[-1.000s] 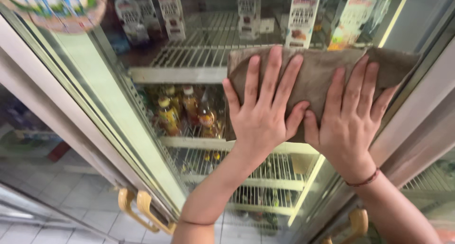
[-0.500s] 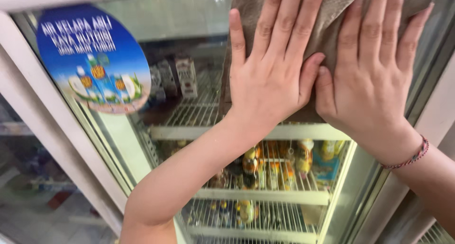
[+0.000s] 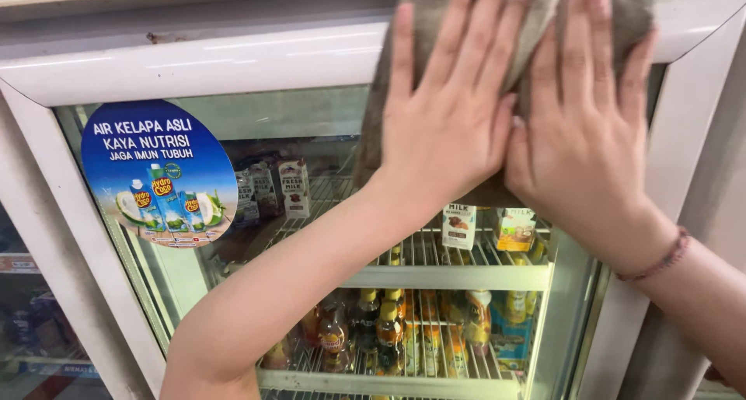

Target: The person cleans the glass door of a commercial refrigerator using a cloth and a spray bottle. They wipe the surface, spray cleaner, and continue wiping to remove smudges.

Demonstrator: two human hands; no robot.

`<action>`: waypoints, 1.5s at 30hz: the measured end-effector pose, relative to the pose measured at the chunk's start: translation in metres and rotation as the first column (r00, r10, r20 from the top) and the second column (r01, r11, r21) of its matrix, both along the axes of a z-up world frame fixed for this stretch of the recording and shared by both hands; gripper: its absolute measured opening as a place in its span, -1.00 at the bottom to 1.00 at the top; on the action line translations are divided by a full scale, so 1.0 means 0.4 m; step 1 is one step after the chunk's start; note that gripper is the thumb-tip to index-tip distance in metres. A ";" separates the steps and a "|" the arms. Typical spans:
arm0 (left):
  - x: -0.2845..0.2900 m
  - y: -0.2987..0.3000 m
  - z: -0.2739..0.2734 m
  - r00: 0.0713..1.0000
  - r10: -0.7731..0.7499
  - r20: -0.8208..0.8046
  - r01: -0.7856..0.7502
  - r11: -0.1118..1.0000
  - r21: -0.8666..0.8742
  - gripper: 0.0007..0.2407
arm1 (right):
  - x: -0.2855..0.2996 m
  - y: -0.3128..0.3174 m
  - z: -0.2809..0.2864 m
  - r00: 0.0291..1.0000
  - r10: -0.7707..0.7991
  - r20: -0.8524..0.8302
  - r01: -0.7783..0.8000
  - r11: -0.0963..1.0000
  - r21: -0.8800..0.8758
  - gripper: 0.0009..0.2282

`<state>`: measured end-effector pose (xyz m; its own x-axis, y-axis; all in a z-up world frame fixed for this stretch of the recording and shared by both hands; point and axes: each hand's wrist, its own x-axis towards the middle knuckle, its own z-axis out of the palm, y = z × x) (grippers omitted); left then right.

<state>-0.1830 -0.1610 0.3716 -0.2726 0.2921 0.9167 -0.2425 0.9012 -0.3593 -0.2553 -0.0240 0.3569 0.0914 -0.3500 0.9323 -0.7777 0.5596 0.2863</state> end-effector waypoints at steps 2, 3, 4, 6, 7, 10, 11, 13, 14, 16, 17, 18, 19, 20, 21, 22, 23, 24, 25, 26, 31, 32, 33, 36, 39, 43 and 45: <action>-0.032 0.015 0.014 1.000 0.005 0.013 -0.004 0.999 -0.043 -0.45 | -0.009 0.028 0.002 0.999 -0.035 0.004 0.035 0.999 -0.011 -0.38; -0.047 0.025 0.019 1.000 0.010 0.021 -0.009 0.998 -0.061 -0.46 | -0.015 0.044 0.000 0.998 -0.055 0.009 0.055 0.998 -0.017 -0.38; -0.060 0.038 0.024 0.999 0.014 0.030 -0.011 0.997 -0.078 -0.47 | -0.019 0.059 -0.004 0.997 -0.072 0.020 0.072 0.997 -0.034 -0.40; -0.086 0.072 0.039 1.000 0.013 0.014 -0.011 0.990 -0.138 -0.47 | -0.028 0.085 -0.017 0.993 -0.105 0.044 0.108 0.992 -0.065 -0.43; -0.097 0.089 0.044 1.000 0.012 0.006 -0.011 0.986 -0.166 -0.46 | -0.032 0.096 -0.026 0.994 -0.077 0.081 0.085 0.992 -0.096 -0.43; -0.113 0.122 0.052 0.996 -0.048 0.075 0.069 0.950 -0.305 -0.45 | -0.045 0.120 -0.055 0.991 -0.031 0.127 0.050 0.988 -0.149 -0.42; -0.111 0.123 0.050 0.996 -0.034 0.078 0.056 0.951 -0.304 -0.45 | -0.049 0.124 -0.061 0.994 -0.046 0.103 0.061 0.988 -0.140 -0.40; -0.100 0.115 0.036 0.996 -0.003 0.090 0.029 0.954 -0.298 -0.44 | -0.063 0.121 -0.072 0.993 -0.104 0.061 0.111 0.987 -0.119 -0.37; -0.091 0.105 0.025 0.997 0.015 0.076 0.007 0.960 -0.280 -0.45 | -0.070 0.113 -0.076 0.989 -0.143 0.037 0.147 0.983 -0.108 -0.37; -0.071 0.082 0.009 0.997 0.054 0.050 -0.041 0.968 -0.247 -0.46 | -0.078 0.094 -0.085 0.985 -0.174 0.013 0.175 0.980 -0.091 -0.36; -0.057 0.067 0.000 0.997 0.070 0.036 -0.060 0.971 -0.231 -0.45 | -0.078 0.079 -0.088 0.986 -0.168 0.011 0.168 0.982 -0.086 -0.35; -0.041 0.051 -0.007 0.996 0.084 0.021 -0.077 0.974 -0.214 -0.45 | -0.077 0.065 -0.089 0.990 -0.139 0.007 0.139 0.987 -0.078 -0.35; -0.025 0.034 -0.012 0.995 0.098 0.006 -0.095 0.976 -0.197 -0.45 | -0.072 0.050 -0.088 0.994 -0.111 0.003 0.111 0.991 -0.069 -0.34; -0.008 0.014 -0.018 0.995 0.098 0.008 -0.095 0.980 -0.176 -0.46 | -0.063 0.031 -0.090 0.999 -0.053 0.006 0.053 0.997 -0.053 -0.34; 0.007 -0.008 -0.021 0.995 0.097 0.009 -0.095 0.983 -0.154 -0.46 | -0.052 0.010 -0.090 1.000 0.005 0.010 -0.005 0.999 -0.037 -0.34; 0.023 -0.032 -0.026 0.995 0.096 0.011 -0.094 0.987 -0.133 -0.47 | -0.039 -0.014 -0.089 1.000 -0.009 0.001 0.009 1.000 -0.013 -0.34; 0.040 -0.060 -0.033 0.995 0.100 0.004 -0.098 0.986 -0.133 -0.49 | -0.024 -0.039 -0.087 1.000 -0.023 -0.009 0.023 1.000 0.010 -0.33; 0.057 -0.091 -0.039 0.995 0.103 -0.010 -0.103 0.986 -0.131 -0.50 | -0.007 -0.063 -0.084 0.999 -0.037 -0.026 0.037 0.999 0.034 -0.32; 0.076 -0.121 -0.046 0.994 0.106 -0.023 -0.108 0.986 -0.129 -0.52 | 0.013 -0.088 -0.084 0.999 -0.037 -0.032 0.039 0.998 0.048 -0.32; 0.094 -0.151 -0.051 0.992 0.122 -0.027 -0.124 0.985 -0.118 -0.51 | 0.034 -0.116 -0.082 0.998 -0.039 -0.040 0.041 0.997 0.058 -0.31; 0.204 -0.293 -0.064 0.987 0.160 -0.027 -0.162 0.984 -0.079 -0.48 | 0.142 -0.266 -0.072 0.999 -0.002 -0.046 0.006 0.996 0.088 -0.32; 0.228 -0.321 -0.061 0.987 0.159 -0.037 -0.162 0.983 -0.083 -0.47 | 0.164 -0.299 -0.069 0.998 0.008 -0.059 -0.002 0.996 0.086 -0.33; 0.252 -0.350 -0.059 0.986 0.158 -0.046 -0.161 0.983 -0.087 -0.47 | 0.184 -0.332 -0.065 0.997 0.017 -0.072 -0.011 0.996 0.084 -0.34; 0.312 -0.430 -0.062 0.987 0.146 -0.059 -0.151 0.984 -0.092 -0.48 | 0.237 -0.422 -0.062 0.995 0.062 -0.075 -0.057 0.996 0.065 -0.34; 0.360 -0.506 -0.062 0.988 0.143 -0.062 -0.148 0.985 -0.088 -0.48 | 0.281 -0.499 -0.064 0.993 0.090 -0.078 -0.085 0.995 0.060 -0.35; 0.414 -0.592 -0.068 0.981 0.188 -0.040 -0.190 0.981 -0.046 -0.47 | 0.330 -0.589 -0.064 0.988 0.094 -0.122 -0.088 0.995 0.054 -0.37; 0.441 -0.628 -0.077 0.983 0.175 -0.060 -0.177 0.984 -0.035 -0.47 | 0.354 -0.624 -0.063 0.982 0.131 -0.134 -0.123 0.990 0.067 -0.38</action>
<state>-0.0068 -0.4123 0.3407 -0.2715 0.2810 0.9205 -0.4165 0.8279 -0.3756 -0.1135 -0.2735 0.3316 0.2648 -0.3808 0.8859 -0.7920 0.4381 0.4251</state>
